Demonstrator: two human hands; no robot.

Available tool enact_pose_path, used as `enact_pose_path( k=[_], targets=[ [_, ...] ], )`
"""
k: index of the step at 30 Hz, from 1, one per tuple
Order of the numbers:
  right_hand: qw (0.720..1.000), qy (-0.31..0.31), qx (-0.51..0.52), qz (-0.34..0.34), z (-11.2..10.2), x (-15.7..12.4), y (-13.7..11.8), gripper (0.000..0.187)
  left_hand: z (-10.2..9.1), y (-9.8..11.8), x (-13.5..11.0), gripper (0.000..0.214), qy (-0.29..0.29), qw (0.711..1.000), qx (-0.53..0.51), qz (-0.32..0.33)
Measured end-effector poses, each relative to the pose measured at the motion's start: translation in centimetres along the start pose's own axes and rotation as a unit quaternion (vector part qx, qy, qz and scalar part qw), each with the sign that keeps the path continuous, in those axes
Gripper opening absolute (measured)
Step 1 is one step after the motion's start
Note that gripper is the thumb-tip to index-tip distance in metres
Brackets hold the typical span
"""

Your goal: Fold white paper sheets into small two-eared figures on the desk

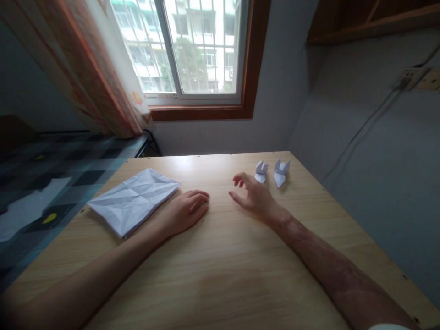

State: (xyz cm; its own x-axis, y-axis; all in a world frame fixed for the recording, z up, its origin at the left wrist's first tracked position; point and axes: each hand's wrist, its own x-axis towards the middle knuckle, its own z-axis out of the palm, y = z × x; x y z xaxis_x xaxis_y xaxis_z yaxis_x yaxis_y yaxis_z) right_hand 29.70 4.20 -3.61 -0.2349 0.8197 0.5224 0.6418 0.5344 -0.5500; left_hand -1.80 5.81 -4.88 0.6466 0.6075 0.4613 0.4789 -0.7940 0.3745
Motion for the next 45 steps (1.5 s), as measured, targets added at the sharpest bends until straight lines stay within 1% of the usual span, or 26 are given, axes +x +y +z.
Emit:
enact_pose_path(
  k=[2,3,5,7,9,10,11,13,14,15,17,18,20,21,24,26,27,29,32,36,37,40,45],
  targets=[
    [0.998,-0.049,0.008,-0.027,1.4,-0.6,-0.6,0.045,0.0,0.4,-0.1,0.011,0.006,1.0,0.007,-0.009],
    [0.997,-0.069,0.017,-0.031,2.0,-0.9,-0.7,0.047,0.0,0.6,-0.1,0.01,0.015,1.0,0.01,-0.019],
    [0.993,-0.105,0.02,-0.047,2.8,-1.3,-0.5,0.049,-0.1,0.8,0.0,0.009,0.038,0.998,0.017,-0.049],
    [0.991,-0.125,0.003,-0.054,3.1,-1.4,-0.1,0.05,-0.5,0.6,0.2,0.01,0.07,0.994,0.03,-0.077],
    [0.989,-0.137,-0.017,-0.059,3.1,-1.4,0.1,0.05,-1.5,-0.3,0.6,0.015,0.101,0.989,0.064,-0.085],
    [0.988,-0.141,-0.026,-0.063,3.0,-1.4,0.2,0.049,-2.3,-0.9,0.8,0.02,0.092,0.989,0.091,-0.073],
    [0.987,-0.144,-0.033,-0.066,2.9,-1.3,0.2,0.05,-3.2,-1.5,1.0,0.029,0.08,0.986,0.13,-0.071],
    [0.986,-0.146,-0.043,-0.073,2.8,-1.3,0.2,0.049,-5.5,-2.8,1.2,0.057,0.016,0.973,0.207,-0.099],
    [0.985,-0.146,-0.047,-0.076,2.8,-1.3,0.2,0.049,-6.8,-3.2,1.3,0.066,-0.028,0.962,0.236,-0.134],
    [0.985,-0.147,-0.051,-0.078,2.8,-1.3,0.2,0.049,-8.0,-3.6,1.3,0.068,-0.075,0.948,0.257,-0.175],
    [0.984,-0.147,-0.058,-0.08,2.9,-1.4,0.3,0.049,-10.2,-4.1,1.2,0.061,-0.164,0.914,0.272,-0.251],
    [0.984,-0.148,-0.06,-0.082,2.9,-1.4,0.3,0.049,-11.0,-4.3,1.1,0.056,-0.206,0.902,0.266,-0.271],
    [0.984,-0.147,-0.061,-0.085,2.9,-1.4,0.4,0.05,-12.2,-4.7,0.9,0.042,-0.259,0.893,0.243,-0.276],
    [0.984,-0.146,-0.06,-0.086,2.9,-1.4,0.4,0.05,-12.6,-5.0,0.8,0.036,-0.263,0.897,0.235,-0.267],
    [0.984,-0.146,-0.058,-0.087,2.9,-1.3,0.4,0.05,-13.2,-6.1,0.4,0.025,-0.266,0.919,0.195,-0.215],
    [0.984,-0.146,-0.056,-0.085,2.9,-1.3,0.4,0.049,-13.6,-6.8,0.2,0.022,-0.271,0.929,0.172,-0.184],
    [0.984,-0.145,-0.055,-0.084,2.9,-1.3,0.4,0.05,-13.8,-7.1,0.1,0.022,-0.272,0.932,0.159,-0.179],
    [0.985,-0.145,-0.052,-0.081,2.8,-1.4,0.3,0.05,-14.2,-7.4,0.0,0.024,-0.274,0.932,0.138,-0.194],
    [0.985,-0.145,-0.051,-0.078,2.9,-1.4,0.3,0.049,-14.6,-7.2,0.0,0.027,-0.272,0.927,0.119,-0.23],
    [0.984,-0.144,-0.057,-0.082,2.9,-1.3,0.3,0.048,-14.6,-6.7,0.2,0.041,-0.276,0.916,0.123,-0.265],
    [0.984,-0.145,-0.06,-0.084,2.9,-1.3,0.3,0.049,-14.5,-6.6,0.2,0.041,-0.281,0.913,0.129,-0.267],
    [0.984,-0.143,-0.062,-0.086,2.9,-1.3,0.4,0.049,-14.3,-6.6,0.2,0.034,-0.298,0.911,0.146,-0.246],
    [0.984,-0.148,-0.061,-0.084,2.9,-1.3,0.4,0.048,-14.1,-6.8,0.1,0.042,-0.287,0.914,0.169,-0.231]
  ],
)
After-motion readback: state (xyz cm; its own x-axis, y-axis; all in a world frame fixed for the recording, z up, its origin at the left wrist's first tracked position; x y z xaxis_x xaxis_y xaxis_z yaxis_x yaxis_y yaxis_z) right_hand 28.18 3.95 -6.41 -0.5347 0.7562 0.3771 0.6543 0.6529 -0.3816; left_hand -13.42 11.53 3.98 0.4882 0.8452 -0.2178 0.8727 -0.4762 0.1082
